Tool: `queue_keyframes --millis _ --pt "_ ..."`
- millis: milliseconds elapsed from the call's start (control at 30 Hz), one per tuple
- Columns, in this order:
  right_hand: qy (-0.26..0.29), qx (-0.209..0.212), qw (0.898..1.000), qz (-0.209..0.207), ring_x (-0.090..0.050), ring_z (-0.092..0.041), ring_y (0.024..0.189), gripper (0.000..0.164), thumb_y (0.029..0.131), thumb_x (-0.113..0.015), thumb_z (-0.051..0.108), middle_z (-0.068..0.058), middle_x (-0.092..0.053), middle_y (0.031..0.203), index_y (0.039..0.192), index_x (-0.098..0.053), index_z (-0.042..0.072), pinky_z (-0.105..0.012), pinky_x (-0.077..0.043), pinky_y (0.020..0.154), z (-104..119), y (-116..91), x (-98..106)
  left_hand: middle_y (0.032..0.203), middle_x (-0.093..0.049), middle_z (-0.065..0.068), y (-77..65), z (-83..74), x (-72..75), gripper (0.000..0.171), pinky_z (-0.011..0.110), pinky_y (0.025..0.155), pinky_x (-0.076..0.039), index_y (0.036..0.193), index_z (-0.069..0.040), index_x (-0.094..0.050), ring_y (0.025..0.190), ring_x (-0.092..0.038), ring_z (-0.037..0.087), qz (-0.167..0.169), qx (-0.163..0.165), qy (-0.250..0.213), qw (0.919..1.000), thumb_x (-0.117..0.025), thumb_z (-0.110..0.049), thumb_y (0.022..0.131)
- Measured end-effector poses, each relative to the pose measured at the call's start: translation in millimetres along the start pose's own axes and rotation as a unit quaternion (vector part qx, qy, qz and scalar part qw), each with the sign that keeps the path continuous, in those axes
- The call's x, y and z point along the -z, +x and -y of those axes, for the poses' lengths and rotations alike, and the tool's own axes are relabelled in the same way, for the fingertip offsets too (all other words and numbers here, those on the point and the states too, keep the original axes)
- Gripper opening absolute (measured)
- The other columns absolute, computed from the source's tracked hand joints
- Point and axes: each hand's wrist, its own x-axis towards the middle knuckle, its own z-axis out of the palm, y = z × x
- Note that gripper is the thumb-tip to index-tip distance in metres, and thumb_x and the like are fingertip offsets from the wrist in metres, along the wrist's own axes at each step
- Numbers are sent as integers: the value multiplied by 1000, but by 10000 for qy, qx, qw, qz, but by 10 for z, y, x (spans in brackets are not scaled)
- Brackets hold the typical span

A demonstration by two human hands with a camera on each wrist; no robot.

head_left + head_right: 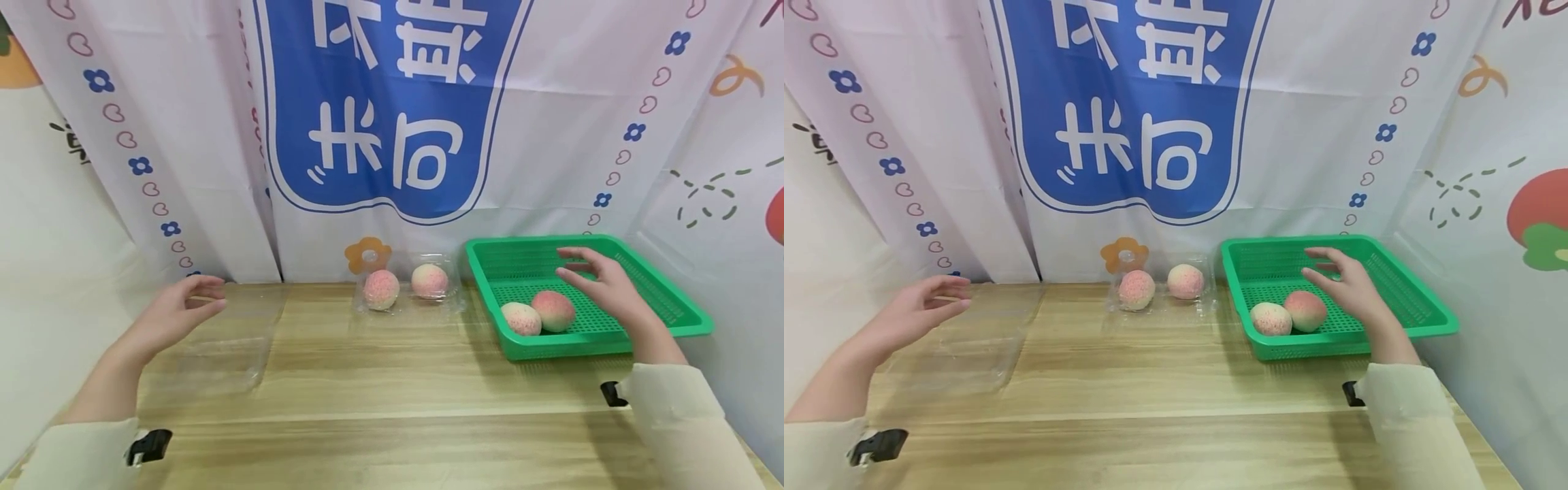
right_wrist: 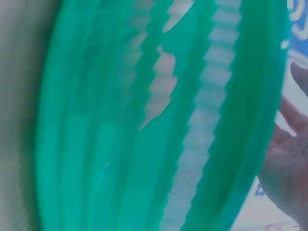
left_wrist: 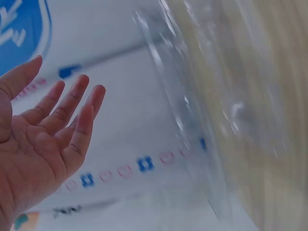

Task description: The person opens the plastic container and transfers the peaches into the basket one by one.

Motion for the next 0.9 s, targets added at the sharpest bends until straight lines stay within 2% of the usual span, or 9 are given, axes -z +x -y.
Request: queue_keyframes --millis 67,133,167,267,300,367,400,500,900 --pt "208 75 9995 -205 -43 -47 134 57 103 -53 35 -23 -41 152 150 -38 8 -70 -36 102 121 4 -69 134 -56 31 26 -127 -69 53 35 86 -56 143 5 -40 120 -57 48 19 -76 -218 9997 -53 -27 104" --pt "387 145 9985 -355 -43 -45 136 57 103 -54 34 -19 -40 154 151 -38 9 -51 -44 106 250 10 -148 136 -55 30 48 -255 -149 56 43 92 -55 146 4 -38 123 -56 47 44 -119 -450 9989 -53 -29 103" --pt "458 209 9978 -426 -43 -44 136 56 103 -54 33 -18 -41 154 151 -38 9 -47 -45 106 317 12 -193 137 -54 29 57 -316 -189 57 46 94 -54 147 3 -36 124 -55 46 71 -141 -554 9983 -53 -29 103" --pt "667 442 9953 -543 -46 -40 136 54 102 -56 29 -15 -41 154 150 -40 9 -20 -46 99 492 32 -329 138 -54 28 98 -478 -315 57 49 99 -51 148 3 -35 125 -54 45 84 -217 -826 9963 -55 -27 103" --pt "745 505 9945 -540 -46 -39 137 54 102 -56 28 -14 -41 155 150 -40 9 -18 -46 98 540 39 -374 138 -54 28 112 -528 -357 58 53 100 -50 148 2 -35 126 -54 45 91 -226 -915 9955 -55 -27 103" --pt "926 648 9922 -528 -45 -39 137 53 102 -57 25 -14 -41 155 149 -40 9 -33 -47 106 628 50 -465 138 -55 27 141 -604 -440 57 53 100 -49 148 3 -35 126 -54 44 59 -298 -1067 9938 -56 -25 102" --pt "1024 691 9910 -508 -45 -39 138 53 102 -57 24 -14 -41 155 150 -40 8 -33 -46 108 661 58 -509 138 -55 27 156 -630 -482 57 52 100 -50 148 3 -35 126 -54 43 23 -340 -1147 9928 -56 -24 102" --pt "1278 728 9883 -414 -43 -38 140 53 102 -57 22 -13 -39 157 150 -39 10 -55 -40 110 754 78 -645 137 -56 26 203 -674 -613 56 49 100 -50 147 3 -37 125 -56 42 -137 -466 -1358 9895 -58 -21 101" --pt "2131 372 9762 -173 -36 -38 144 61 99 -62 21 -11 -32 161 153 -33 11 -58 -33 115 923 168 -1222 143 -52 24 434 -848 -1062 60 53 105 -47 146 1 -39 131 -52 43 -468 -606 -2223 9720 -66 -17 96"
